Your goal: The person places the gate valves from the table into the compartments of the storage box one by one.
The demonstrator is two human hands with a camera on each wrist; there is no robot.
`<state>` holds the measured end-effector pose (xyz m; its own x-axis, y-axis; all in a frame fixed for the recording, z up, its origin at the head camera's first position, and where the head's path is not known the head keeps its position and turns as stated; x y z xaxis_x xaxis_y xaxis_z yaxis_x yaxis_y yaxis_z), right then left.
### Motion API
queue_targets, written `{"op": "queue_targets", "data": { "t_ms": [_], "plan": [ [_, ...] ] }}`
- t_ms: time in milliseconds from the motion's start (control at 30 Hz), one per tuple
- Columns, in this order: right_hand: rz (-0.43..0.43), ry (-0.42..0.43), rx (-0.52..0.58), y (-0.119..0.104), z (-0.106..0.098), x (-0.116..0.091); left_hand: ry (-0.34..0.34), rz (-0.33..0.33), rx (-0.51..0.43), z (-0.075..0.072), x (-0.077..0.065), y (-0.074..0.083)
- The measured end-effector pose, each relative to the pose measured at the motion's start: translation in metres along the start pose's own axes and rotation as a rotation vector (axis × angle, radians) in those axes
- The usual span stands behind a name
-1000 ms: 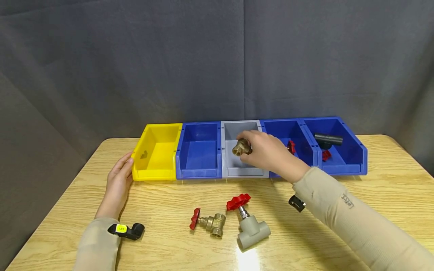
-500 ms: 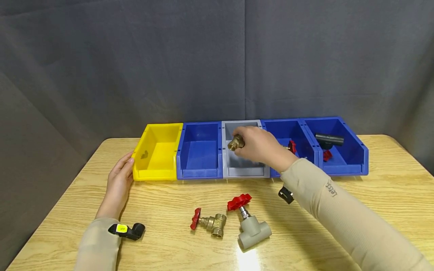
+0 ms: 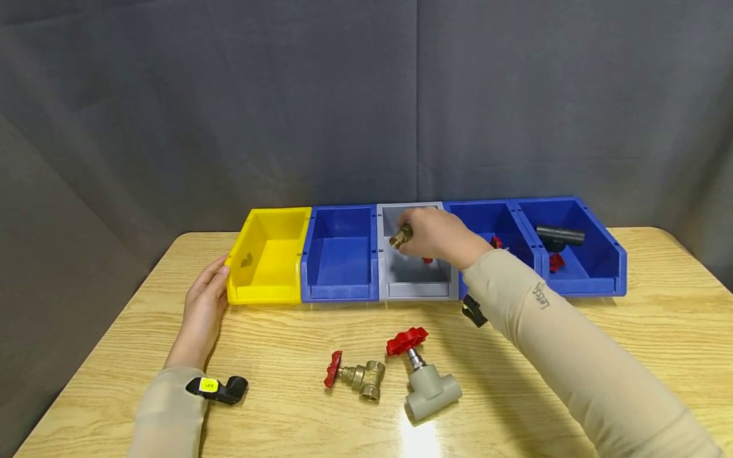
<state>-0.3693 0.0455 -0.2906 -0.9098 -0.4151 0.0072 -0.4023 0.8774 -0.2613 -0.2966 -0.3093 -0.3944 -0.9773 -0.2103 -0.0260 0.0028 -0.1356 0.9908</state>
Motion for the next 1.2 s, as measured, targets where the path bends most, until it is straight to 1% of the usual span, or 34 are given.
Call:
{"op": "queue_targets", "data": {
  "t_ms": [200,367,700,867,1033,1133,1200],
  "plan": [
    [0.014,-0.050,-0.010,-0.001,0.005,0.006,0.011,-0.020,0.013,-0.003,0.000,-0.002],
    [0.030,-0.076,-0.024,-0.002,0.008,0.010,0.019,-0.020,0.019,-0.004,0.000,-0.002],
    [0.112,-0.189,-0.007,0.003,0.022,0.017,0.017,-0.023,0.006,-0.006,0.001,-0.002],
    [0.132,-0.253,-0.036,0.001,0.026,0.014,0.018,-0.019,0.002,-0.006,0.001,-0.002],
    [0.184,-0.326,-0.057,0.001,0.033,0.012,0.009,-0.005,-0.002,-0.005,0.001,0.000],
    [0.203,-0.341,-0.083,0.000,0.037,0.012,0.013,-0.003,0.006,-0.006,0.000,0.000],
    [0.200,-0.335,-0.103,-0.001,0.038,0.013,0.012,-0.002,-0.005,-0.006,0.000,0.001]
  ]
}}
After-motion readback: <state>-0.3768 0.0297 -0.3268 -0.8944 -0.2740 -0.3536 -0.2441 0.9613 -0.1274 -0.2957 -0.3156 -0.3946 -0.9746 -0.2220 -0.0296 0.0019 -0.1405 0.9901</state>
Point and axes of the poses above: each hand's wrist, its own x-axis towards the middle knuckle, its own z-axis out of the palm, y = z × x, the point moved 10 cm from there along x, towards the middle knuckle, and after that the axes turned 2 degrees about -x, right-handed, at the moved point
